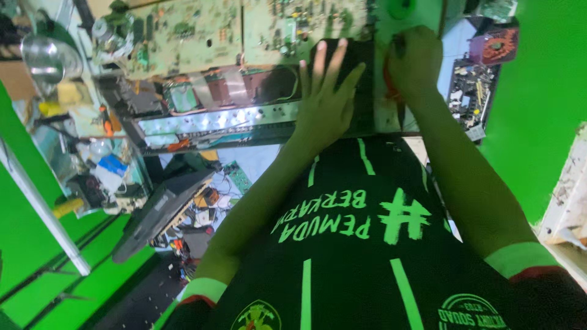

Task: The person uses a screwdriver to remove components from the internal chassis of an electronic device and retrieves small parts from a metal container.

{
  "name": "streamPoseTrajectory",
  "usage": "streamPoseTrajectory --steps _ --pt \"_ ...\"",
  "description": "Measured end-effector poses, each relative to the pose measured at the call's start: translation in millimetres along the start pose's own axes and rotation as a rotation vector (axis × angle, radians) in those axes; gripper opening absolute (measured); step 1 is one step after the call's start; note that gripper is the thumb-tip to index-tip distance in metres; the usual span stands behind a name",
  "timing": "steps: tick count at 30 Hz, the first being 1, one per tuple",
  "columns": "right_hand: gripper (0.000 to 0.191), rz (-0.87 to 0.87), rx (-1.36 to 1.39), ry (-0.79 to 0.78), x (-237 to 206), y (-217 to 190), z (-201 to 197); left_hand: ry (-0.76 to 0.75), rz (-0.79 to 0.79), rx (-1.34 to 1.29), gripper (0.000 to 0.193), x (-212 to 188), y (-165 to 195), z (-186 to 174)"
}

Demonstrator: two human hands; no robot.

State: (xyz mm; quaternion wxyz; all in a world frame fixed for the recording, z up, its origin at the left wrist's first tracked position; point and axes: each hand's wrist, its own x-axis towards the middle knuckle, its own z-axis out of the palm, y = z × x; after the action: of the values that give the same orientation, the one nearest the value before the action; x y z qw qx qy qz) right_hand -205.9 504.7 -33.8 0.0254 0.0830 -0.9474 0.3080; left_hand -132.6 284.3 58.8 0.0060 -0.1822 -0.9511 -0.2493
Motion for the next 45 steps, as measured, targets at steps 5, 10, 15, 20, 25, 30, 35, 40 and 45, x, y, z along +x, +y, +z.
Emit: streamPoseTrajectory --steps 5,10,15,20,25,30,35,40,45 --pt "0.019 -0.193 -0.136 0.079 -7 3 -1 0.031 -0.01 -0.064 0.042 -5 -5 5" --pt "0.02 -0.109 -0.012 0.014 -11 11 0 0.085 -0.03 -0.11 0.035 -10 -11 7" --pt "0.013 -0.078 0.166 0.044 -9 25 2 0.096 -0.033 -0.18 0.032 -16 -18 7" --pt "0.008 -0.033 0.258 0.066 -21 37 -12 0.098 -0.064 -0.21 0.03 -24 -26 -6" --pt "0.013 -0.052 0.171 0.094 -34 8 -35 0.183 -0.059 -0.264 0.025 -41 -37 -22" --pt "0.01 0.01 0.48 -0.048 -50 -84 -53 0.239 -0.113 -0.393 0.031 -78 -62 -43" --pt "0.012 0.364 0.669 -0.249 -58 -194 -31 0.281 -0.13 -0.613 0.027 -121 -91 -78" --pt "0.026 0.556 1.198 -0.384 -66 -273 18 0.111 -0.379 -0.878 0.031 -161 -111 -144" --pt "0.018 0.556 1.814 -0.538 -72 -321 57 0.305 -0.288 -0.731 0.038 -178 -112 -197"
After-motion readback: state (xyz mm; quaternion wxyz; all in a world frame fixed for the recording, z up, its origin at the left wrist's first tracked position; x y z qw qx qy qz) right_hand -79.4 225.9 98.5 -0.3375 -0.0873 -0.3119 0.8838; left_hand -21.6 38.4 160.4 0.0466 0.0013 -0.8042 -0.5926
